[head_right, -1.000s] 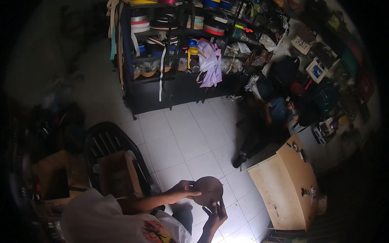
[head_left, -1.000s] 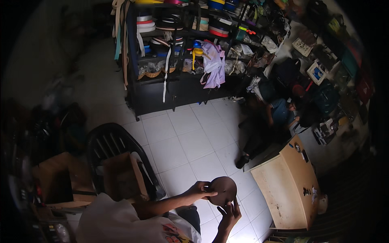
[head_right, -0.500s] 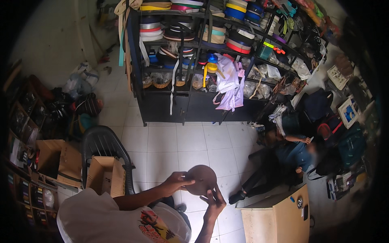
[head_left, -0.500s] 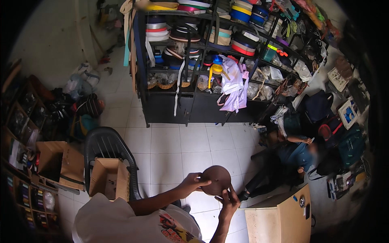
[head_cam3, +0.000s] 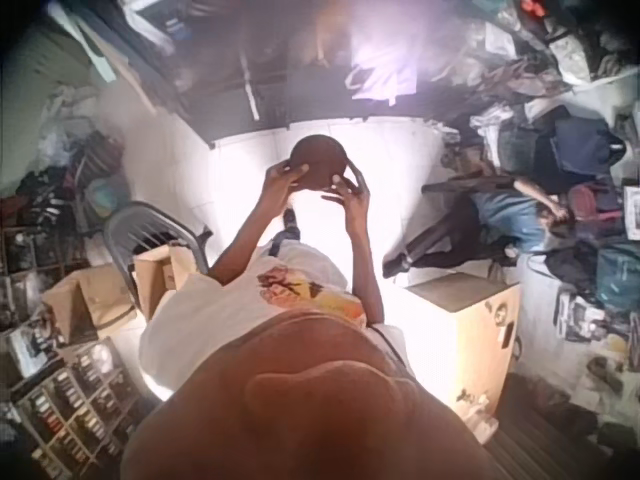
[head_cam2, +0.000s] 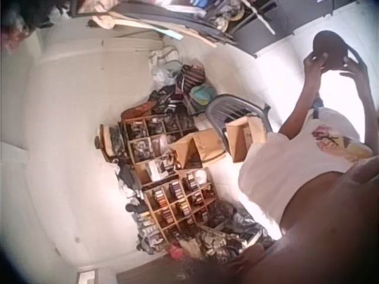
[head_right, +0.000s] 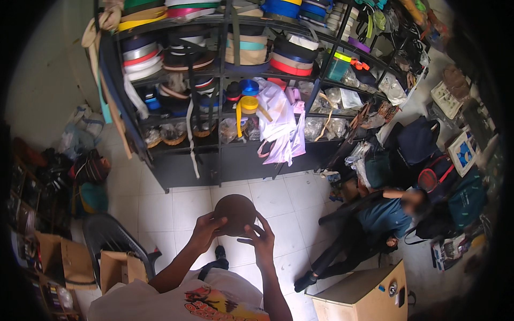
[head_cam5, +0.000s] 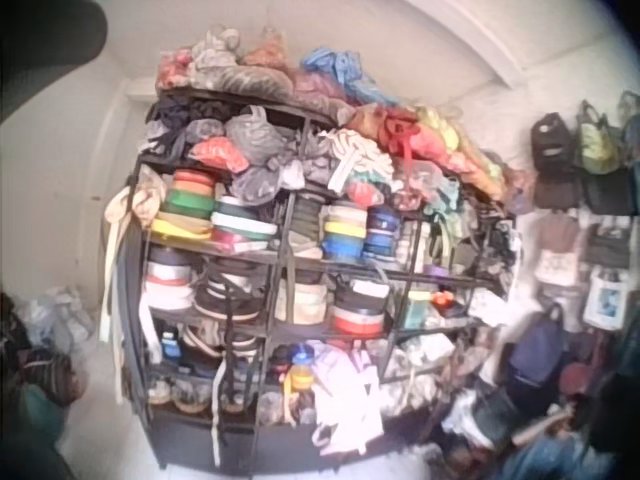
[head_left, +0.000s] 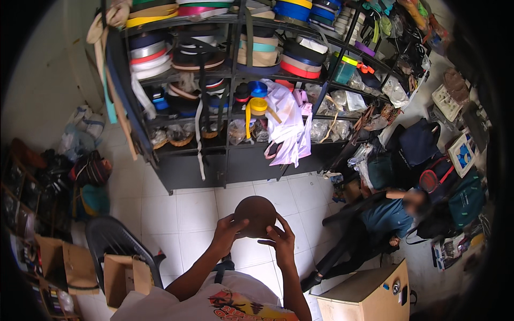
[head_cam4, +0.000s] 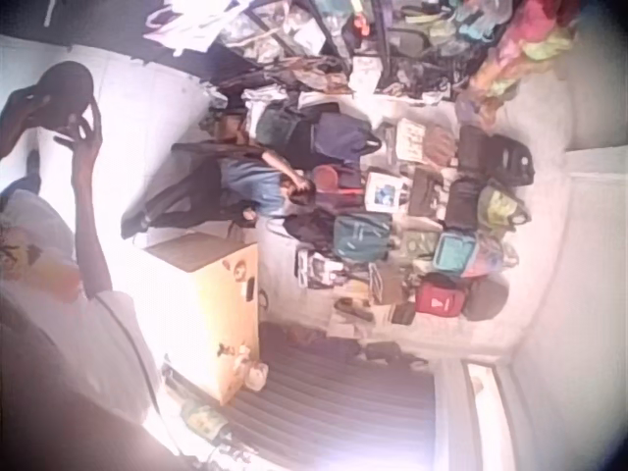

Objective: The person takes several rolls of colored tape or ribbon from a cardboard box one at a time and places them onto a metal storage shelf already containing many other rolls.

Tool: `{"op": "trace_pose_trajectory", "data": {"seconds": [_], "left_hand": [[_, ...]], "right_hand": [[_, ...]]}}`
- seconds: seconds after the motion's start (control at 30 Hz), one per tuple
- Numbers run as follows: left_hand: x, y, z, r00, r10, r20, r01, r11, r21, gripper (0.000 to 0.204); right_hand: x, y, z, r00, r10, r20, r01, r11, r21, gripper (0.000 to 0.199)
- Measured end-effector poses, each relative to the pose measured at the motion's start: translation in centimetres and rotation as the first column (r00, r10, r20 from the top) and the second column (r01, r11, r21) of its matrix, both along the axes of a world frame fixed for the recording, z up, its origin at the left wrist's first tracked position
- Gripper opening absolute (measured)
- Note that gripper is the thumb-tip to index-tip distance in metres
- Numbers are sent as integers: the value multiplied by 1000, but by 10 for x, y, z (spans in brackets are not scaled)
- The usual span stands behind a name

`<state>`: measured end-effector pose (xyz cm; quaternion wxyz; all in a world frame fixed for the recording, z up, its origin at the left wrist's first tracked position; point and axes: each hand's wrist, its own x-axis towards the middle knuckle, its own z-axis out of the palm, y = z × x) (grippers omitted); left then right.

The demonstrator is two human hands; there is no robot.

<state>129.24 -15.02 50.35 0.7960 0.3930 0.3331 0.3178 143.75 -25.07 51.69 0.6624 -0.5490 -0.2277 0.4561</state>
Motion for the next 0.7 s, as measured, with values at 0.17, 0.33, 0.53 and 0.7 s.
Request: {"op": "trace_pose_trajectory", "data": {"seconds": [0.17,0.33,0.53,0.7], "left_hand": [[74,85,7,990,-137,-35,140,985,105,56],[169,150,51,944,-319,-82,329,929,172,53],[317,213,112,875,-452,-172,482,782,395,51],[436,255,148,848,-509,-147,508,705,494,51]], "right_hand": [[68,73,-3,991,-119,63,118,993,22,60],[169,123,18,960,-274,60,271,961,44,70],[314,169,81,941,-319,115,262,899,351,48],[432,196,108,916,-331,228,215,883,418,65]]}}
